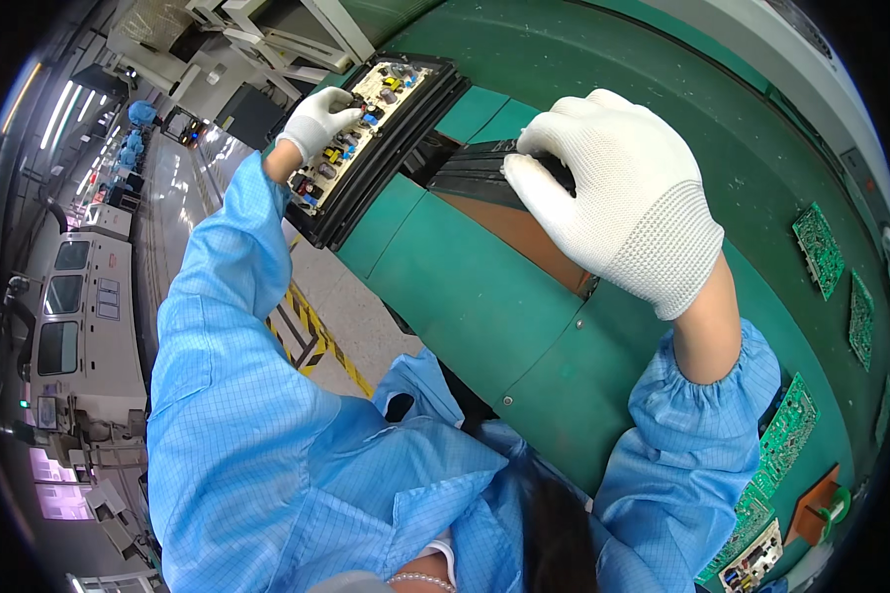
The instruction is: Assembling electronic components onto circuit boards at a manual assembly station.
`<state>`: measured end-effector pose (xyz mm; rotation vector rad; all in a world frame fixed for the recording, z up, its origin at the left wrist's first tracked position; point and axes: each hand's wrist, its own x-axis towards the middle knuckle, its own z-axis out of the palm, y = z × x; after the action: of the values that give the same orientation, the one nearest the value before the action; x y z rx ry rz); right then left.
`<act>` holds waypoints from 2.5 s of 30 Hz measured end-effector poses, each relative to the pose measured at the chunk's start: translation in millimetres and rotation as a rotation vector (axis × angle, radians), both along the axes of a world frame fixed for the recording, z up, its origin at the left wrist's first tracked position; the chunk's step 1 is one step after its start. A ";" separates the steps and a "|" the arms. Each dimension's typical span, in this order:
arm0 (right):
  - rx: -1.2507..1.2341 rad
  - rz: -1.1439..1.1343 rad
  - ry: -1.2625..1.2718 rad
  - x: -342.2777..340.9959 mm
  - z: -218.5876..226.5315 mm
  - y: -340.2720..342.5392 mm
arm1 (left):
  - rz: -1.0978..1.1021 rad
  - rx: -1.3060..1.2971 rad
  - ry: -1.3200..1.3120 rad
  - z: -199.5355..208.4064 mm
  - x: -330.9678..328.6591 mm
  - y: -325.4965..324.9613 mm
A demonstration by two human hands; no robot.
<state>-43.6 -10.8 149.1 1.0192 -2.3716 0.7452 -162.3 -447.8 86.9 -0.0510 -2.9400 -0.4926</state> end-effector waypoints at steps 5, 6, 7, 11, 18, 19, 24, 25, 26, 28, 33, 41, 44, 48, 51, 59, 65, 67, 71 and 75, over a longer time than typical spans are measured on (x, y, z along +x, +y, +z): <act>0.054 -0.013 -0.006 0.5 3.1 0.3 | 0.083 -0.112 -0.031 0.8 -13.1 10.6; 0.053 -0.012 -0.014 0.3 3.1 0.0 | 0.084 -0.114 -0.032 0.2 -12.7 9.3; 0.052 -0.010 -0.023 -0.1 2.8 -0.1 | 0.082 -0.084 -0.013 -0.9 -11.5 7.7; 0.050 0.007 -0.007 -1.4 2.4 -0.7 | 0.007 -0.009 0.160 -8.6 -13.3 1.8; 0.050 -0.007 -0.013 0.2 2.9 0.0 | -0.099 -0.166 0.117 -4.7 -20.7 30.2; 0.050 -0.008 -0.013 0.3 3.0 0.1 | -0.101 -0.166 0.117 -4.3 -21.6 31.9; 0.053 -0.007 -0.023 0.0 3.1 0.6 | -0.072 -0.074 0.077 -1.3 -23.7 37.1; 0.049 -0.005 -0.020 -0.2 2.9 0.3 | -0.069 -0.074 0.077 -2.8 -25.0 36.6; 0.049 -0.002 -0.019 -0.3 2.9 -0.5 | -0.039 -0.072 0.067 -4.9 -26.8 36.3; 0.056 -0.007 -0.023 -0.7 3.0 -0.2 | -0.014 -0.067 0.058 -5.0 -28.6 43.3; 0.051 -0.004 -0.009 -0.7 2.2 0.3 | 0.053 -0.191 0.035 -1.7 -27.9 57.9; 0.063 -0.005 -0.008 -0.8 3.2 0.6 | 0.058 -0.192 0.089 -8.6 -27.2 61.7; 0.060 -0.006 -0.010 -0.7 2.7 0.9 | 0.064 -0.178 0.122 -15.2 -30.6 57.9; 0.046 -0.001 -0.019 -1.0 1.0 0.3 | -0.001 -0.134 0.254 -20.0 -31.6 50.8; 0.050 -0.003 -0.018 -1.8 0.2 0.8 | -0.034 -0.055 0.328 -15.2 -31.4 43.3; 0.059 -0.003 -0.013 -1.9 1.4 0.2 | -0.055 0.011 0.660 21.9 -19.7 17.4; 0.033 0.000 -0.021 -2.4 0.0 4.7 | 0.015 0.222 0.692 73.0 8.7 3.9; 0.023 0.000 -0.040 -0.4 1.4 2.6 | 0.057 0.413 0.721 83.8 16.3 -7.2; 0.050 0.017 -0.027 -0.2 2.8 0.6 | 0.085 0.609 0.797 102.7 31.3 -21.8; 0.038 0.016 -0.014 1.4 3.3 0.8 | 0.015 0.900 0.807 104.8 28.6 -38.0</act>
<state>-42.2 -10.0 152.4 1.0527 -2.4008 0.7175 -133.7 -485.8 191.7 -0.0883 -1.7544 -1.3479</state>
